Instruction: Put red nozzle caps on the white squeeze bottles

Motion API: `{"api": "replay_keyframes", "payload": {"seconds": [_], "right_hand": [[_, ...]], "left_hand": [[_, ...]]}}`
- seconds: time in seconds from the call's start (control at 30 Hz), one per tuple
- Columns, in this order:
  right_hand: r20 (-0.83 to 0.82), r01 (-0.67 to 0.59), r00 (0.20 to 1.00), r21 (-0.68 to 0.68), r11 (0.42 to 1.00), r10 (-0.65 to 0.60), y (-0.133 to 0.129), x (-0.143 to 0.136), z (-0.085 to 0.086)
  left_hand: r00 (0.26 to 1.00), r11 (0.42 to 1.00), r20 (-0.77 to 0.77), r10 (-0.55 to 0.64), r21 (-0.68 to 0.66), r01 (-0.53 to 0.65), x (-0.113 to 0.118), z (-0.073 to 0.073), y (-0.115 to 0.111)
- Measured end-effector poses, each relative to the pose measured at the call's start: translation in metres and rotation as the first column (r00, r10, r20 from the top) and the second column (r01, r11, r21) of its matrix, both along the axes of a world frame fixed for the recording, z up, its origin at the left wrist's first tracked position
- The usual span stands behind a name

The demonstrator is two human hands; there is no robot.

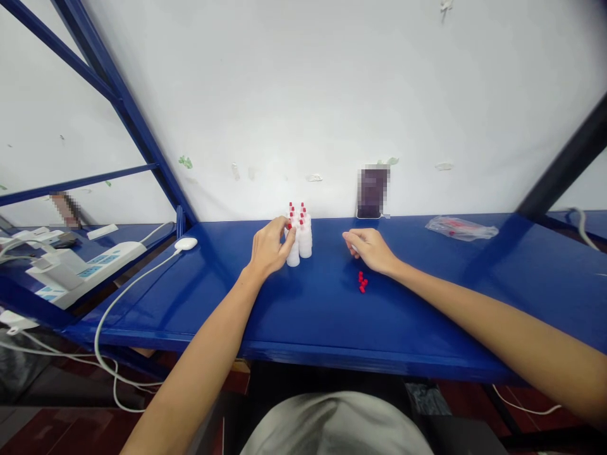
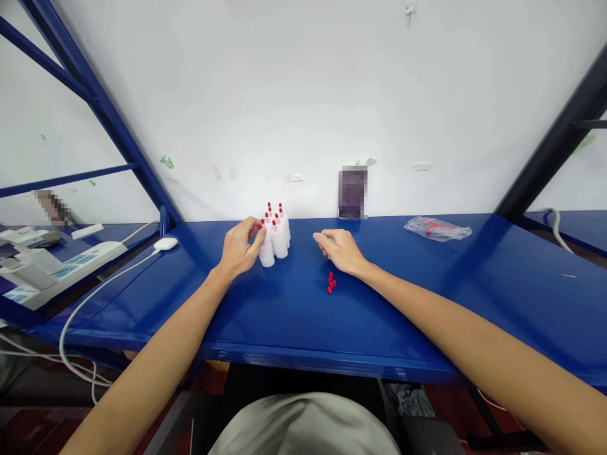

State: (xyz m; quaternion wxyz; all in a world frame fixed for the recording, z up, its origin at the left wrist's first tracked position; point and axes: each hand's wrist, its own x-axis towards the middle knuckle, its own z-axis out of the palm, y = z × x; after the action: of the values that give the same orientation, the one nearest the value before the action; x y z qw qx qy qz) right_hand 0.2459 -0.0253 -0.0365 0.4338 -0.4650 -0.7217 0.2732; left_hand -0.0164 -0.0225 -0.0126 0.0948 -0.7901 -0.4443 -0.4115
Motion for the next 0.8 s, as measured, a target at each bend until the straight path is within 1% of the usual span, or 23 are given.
{"api": "replay_keyframes", "payload": {"seconds": [0.07, 0.13, 0.17, 0.23, 0.27, 0.3, 0.33, 0.37, 0.4, 0.43, 0.47, 0.5, 0.53, 0.63, 0.7, 0.8], "right_hand": [[0.001, -0.003, 1.0, -0.004, 1.0, 0.003, 0.0, 0.0, 0.0], [0.001, -0.007, 1.0, -0.008, 1.0, 0.007, 0.0, 0.001, 0.0], [0.0, -0.013, 1.0, -0.005, 1.0, 0.013, 0.0, 0.001, 0.0], [0.0, -0.031, 1.0, 0.006, 1.0, 0.031, 0.0, 0.002, 0.001], [0.002, -0.04, 0.999, 0.014, 0.999, 0.04, 0.0, 0.002, 0.001], [0.004, -0.048, 0.999, 0.024, 0.999, 0.048, -0.001, 0.002, 0.001], [0.004, -0.056, 0.998, 0.036, 0.998, 0.056, -0.001, 0.002, 0.0], [0.004, -0.063, 0.998, 0.05, 0.997, 0.062, -0.001, 0.001, 0.0], [0.005, -0.069, 0.998, 0.069, 0.995, 0.069, -0.001, 0.001, -0.001], [0.006, -0.076, 0.997, 0.09, 0.993, 0.075, -0.001, 0.0, -0.001], [0.006, -0.079, 0.997, 0.111, 0.991, 0.079, 0.0, -0.001, -0.002], [0.002, -0.078, 0.997, 0.127, 0.989, 0.079, 0.0, -0.001, -0.002], [-0.004, -0.076, 0.997, 0.136, 0.988, 0.077, 0.001, -0.002, -0.002], [-0.045, -0.077, 0.996, 0.115, 0.99, 0.082, 0.004, -0.002, -0.002], [-0.069, -0.086, 0.993, 0.072, 0.994, 0.091, 0.007, -0.002, -0.002], [-0.083, -0.106, 0.991, 0.022, 0.994, 0.108, 0.008, -0.001, -0.002]], "left_hand": [[0.998, 0.999, -0.058, 0.023, -0.03, -0.025, 0.0, 0.0, 0.001], [0.996, 0.997, -0.077, 0.053, -0.042, -0.057, -0.001, 0.001, 0.001], [0.995, 0.997, -0.062, 0.073, -0.028, -0.074, -0.002, 0.002, 0.0], [0.996, 0.995, -0.005, 0.084, 0.047, -0.084, 0.001, 0.003, -0.005], [0.998, 0.994, 0.011, 0.057, 0.097, -0.058, 0.004, 0.002, -0.009], [1.0, 0.99, 0.0, 0.003, 0.141, -0.003, 0.01, 0.001, -0.013], [0.996, 0.981, -0.049, -0.081, 0.17, 0.088, 0.017, 0.0, -0.018], [0.973, 0.965, -0.138, -0.185, 0.163, 0.207, 0.026, -0.003, -0.023], [0.927, 0.943, -0.24, -0.287, 0.102, 0.318, 0.036, -0.005, -0.028], [0.873, 0.919, -0.322, -0.366, 0.023, 0.394, 0.046, -0.009, -0.032], [0.818, 0.897, -0.386, -0.427, -0.067, 0.437, 0.056, -0.012, -0.035], [0.777, 0.878, -0.417, -0.473, -0.145, 0.456, 0.064, -0.016, -0.037], [0.751, 0.855, -0.41, -0.518, -0.218, 0.471, 0.071, -0.019, -0.037], [0.732, 0.773, -0.285, -0.619, -0.387, 0.503, 0.081, -0.025, -0.032], [0.735, 0.727, -0.202, -0.647, -0.455, 0.515, 0.081, -0.026, -0.026], [0.739, 0.7, -0.159, -0.655, -0.497, 0.513, 0.079, -0.026, -0.02]]}}
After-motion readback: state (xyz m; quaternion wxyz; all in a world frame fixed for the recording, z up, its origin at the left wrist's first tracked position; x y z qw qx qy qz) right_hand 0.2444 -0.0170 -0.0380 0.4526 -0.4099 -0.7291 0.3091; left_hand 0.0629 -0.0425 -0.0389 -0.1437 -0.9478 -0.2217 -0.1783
